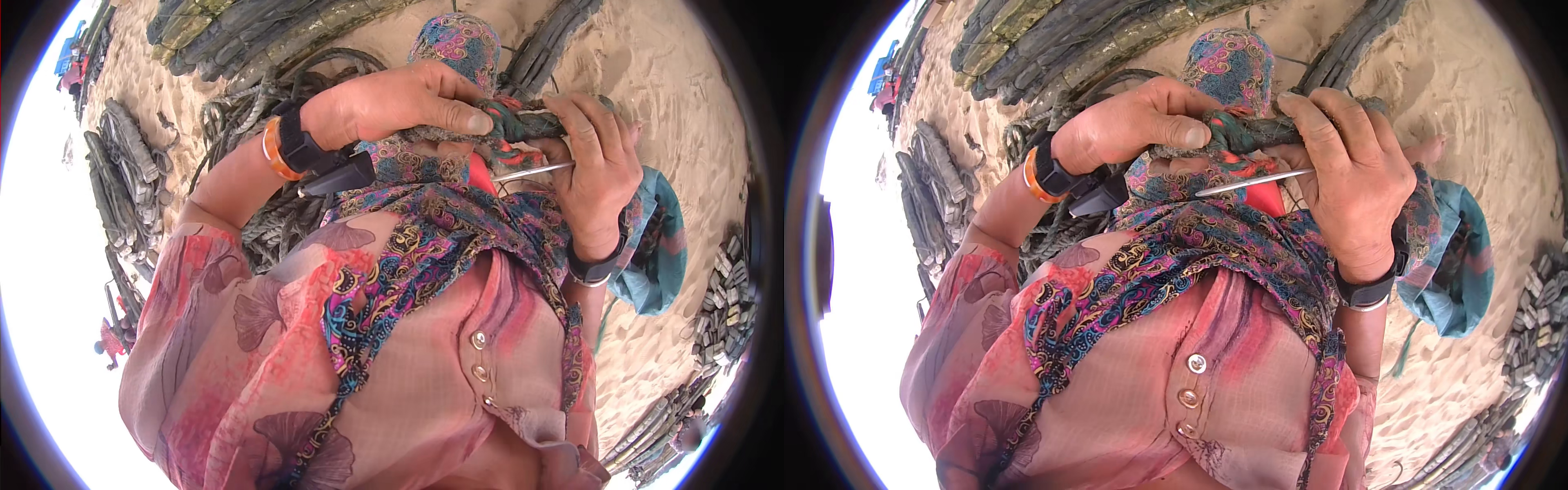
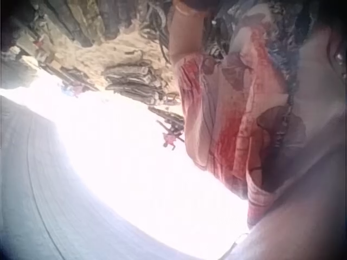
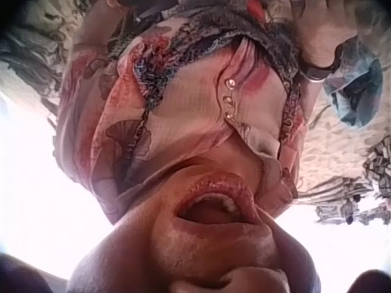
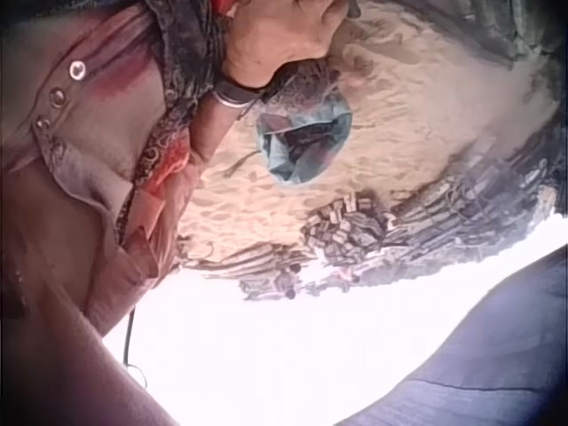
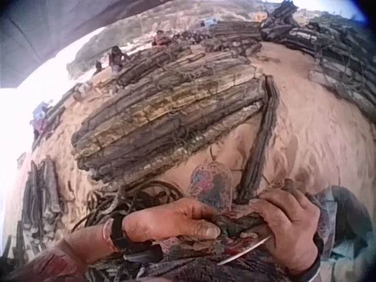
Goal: Repairing a thick rope or fishing equipment by weaving cord through it using a net-repair needle.
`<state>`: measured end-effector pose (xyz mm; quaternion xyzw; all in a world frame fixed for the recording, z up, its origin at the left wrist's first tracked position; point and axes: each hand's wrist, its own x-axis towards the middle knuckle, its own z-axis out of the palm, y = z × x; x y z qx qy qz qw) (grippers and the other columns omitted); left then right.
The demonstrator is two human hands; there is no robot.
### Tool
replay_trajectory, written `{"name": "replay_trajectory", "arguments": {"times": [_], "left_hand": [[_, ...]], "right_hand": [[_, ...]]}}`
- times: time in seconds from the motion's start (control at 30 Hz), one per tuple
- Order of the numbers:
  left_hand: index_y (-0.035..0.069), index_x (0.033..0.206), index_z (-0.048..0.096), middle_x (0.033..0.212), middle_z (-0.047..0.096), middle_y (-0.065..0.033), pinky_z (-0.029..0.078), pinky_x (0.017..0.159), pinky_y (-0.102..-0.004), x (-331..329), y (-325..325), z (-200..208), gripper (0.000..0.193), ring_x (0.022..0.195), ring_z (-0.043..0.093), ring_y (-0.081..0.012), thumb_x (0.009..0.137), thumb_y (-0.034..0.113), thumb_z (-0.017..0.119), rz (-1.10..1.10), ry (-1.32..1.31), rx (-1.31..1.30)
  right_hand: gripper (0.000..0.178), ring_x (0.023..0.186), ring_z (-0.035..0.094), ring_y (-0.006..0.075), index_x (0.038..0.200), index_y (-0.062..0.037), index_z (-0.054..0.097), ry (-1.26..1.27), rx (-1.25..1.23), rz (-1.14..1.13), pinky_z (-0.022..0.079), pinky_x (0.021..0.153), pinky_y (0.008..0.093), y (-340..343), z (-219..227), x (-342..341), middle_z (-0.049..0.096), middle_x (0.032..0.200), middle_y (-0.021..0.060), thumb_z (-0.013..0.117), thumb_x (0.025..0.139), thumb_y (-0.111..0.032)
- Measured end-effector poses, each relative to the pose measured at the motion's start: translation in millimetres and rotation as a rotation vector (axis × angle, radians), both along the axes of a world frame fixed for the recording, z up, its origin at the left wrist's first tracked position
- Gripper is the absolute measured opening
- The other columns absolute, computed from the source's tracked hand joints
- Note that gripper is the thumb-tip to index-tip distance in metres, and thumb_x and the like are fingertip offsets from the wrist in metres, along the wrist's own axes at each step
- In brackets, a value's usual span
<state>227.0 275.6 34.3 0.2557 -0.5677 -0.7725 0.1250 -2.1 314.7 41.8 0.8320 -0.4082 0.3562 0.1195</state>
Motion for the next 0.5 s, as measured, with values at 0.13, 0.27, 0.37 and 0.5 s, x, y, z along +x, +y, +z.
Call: {"name": "replay_trajectory", "arguments": {"times": [0.13, 0.27, 0.37, 0.5], "left_hand": [[-0.002, 0.112, 0.056, 0.076, 0.060, -0.0022, 0.039, 0.049, -0.0178, -4.0, 5.2, 13.1, 0.039, 0.061, 0.052, -0.0050, 0.083, 0.023, 0.063, 0.069, -0.108, -0.089], [-0.002, 0.112, 0.056, 0.084, 0.062, -0.0010, 0.040, 0.057, -0.0173, -6.3, 8.0, 20.6, 0.038, 0.070, 0.051, -0.0029, 0.080, 0.014, 0.067, 0.124, -0.086, -0.307], [-0.002, 0.113, 0.055, 0.086, 0.062, -0.0004, 0.040, 0.058, -0.0172, -9.3, 8.4, 14.8, 0.039, 0.070, 0.051, -0.0026, 0.079, 0.013, 0.067, 0.121, -0.132, -0.338], [-0.003, 0.119, 0.050, 0.089, 0.063, -0.0053, 0.040, 0.053, -0.0190, -16.8, 9.3, 14.7, 0.044, 0.062, 0.051, -0.0054, 0.082, 0.018, 0.064, 0.148, -0.079, -0.351]], "right_hand": [[0.037, 0.070, 0.058, 0.0229, 0.093, -0.0088, 0.063, -0.001, 0.120, 0.096, 0.049, 0.060, 0.0304, 1.7, 7.0, -2.3, 0.060, 0.084, 0.0049, 0.072, 0.059, -0.020], [0.034, 0.068, 0.059, 0.0234, 0.093, -0.0027, 0.061, -0.200, 0.271, 0.205, 0.049, 0.061, 0.0288, 7.1, 0.1, 0.8, 0.061, 0.080, 0.0092, 0.073, 0.064, -0.015], [0.027, 0.068, 0.059, 0.0168, 0.093, 0.0035, 0.059, -0.580, 0.631, 0.232, 0.047, 0.063, 0.0262, 15.5, -14.8, 5.2, 0.061, 0.079, 0.0117, 0.070, 0.073, -0.011], [0.026, 0.072, 0.059, 0.0158, 0.094, 0.0032, 0.060, -0.725, 0.802, 0.106, 0.047, 0.066, 0.0253, 15.6, -20.8, -1.2, 0.062, 0.083, 0.0094, 0.069, 0.073, -0.010]]}}
